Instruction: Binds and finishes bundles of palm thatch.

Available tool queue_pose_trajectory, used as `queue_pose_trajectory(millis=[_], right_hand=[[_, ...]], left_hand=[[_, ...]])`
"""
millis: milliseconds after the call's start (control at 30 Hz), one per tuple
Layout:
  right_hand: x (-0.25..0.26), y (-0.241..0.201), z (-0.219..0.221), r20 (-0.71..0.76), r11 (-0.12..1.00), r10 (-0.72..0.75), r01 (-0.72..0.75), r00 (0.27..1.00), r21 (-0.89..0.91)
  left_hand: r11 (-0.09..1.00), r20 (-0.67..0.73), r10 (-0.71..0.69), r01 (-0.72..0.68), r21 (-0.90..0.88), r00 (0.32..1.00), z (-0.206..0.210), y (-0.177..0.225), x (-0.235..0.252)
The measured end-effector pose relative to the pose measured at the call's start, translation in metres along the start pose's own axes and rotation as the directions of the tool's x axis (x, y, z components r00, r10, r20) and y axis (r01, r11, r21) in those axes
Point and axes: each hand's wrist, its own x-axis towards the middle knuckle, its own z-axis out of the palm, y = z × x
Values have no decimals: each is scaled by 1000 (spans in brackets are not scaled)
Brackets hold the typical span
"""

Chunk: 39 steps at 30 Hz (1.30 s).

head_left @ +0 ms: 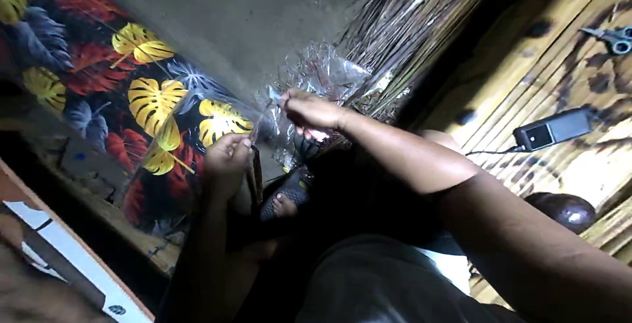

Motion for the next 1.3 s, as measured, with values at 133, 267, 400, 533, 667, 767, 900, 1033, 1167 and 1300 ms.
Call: queue_pose_trajectory(millis=[133,267,400,533,667,767,900,1033,1167,1300], right_hand=[[-5,-6,-10,-5,979,-199,199,980,46],[-10,-5,-18,139,897,-428,401,893,186],[-6,-1,-17,195,916,-387,352,901,193],[-4,0,-3,185,870,-481,440,857,222],[-8,-3,4,106,829,-548,523,829,197],[-6,-1,4,57,814,-571,555,819,171],[-7,-4,5,45,812,-573,559,819,165],[-9,-5,4,68,796,-597,579,799,177],[-10,-3,-1,23,774,-621,607,784,180],[-13,2,3,-87,715,-692,697,717,51]], left_hand=[[993,5,-49,49,-109,999,-3,-1,2],[978,56,-16,27,-208,998,-4,-4,4],[962,139,54,-14,-273,989,-9,-3,5],[951,184,90,-29,-308,979,-9,-2,3],[962,235,102,-35,-272,967,-11,-6,0],[972,248,91,-31,-235,964,-10,-6,-2],[999,205,13,-5,-37,979,-11,8,-6],[1000,233,-17,13,17,972,-9,14,-7],[1000,235,-7,7,4,972,-12,17,-6],[998,186,45,-37,-51,981,-16,23,-7]])
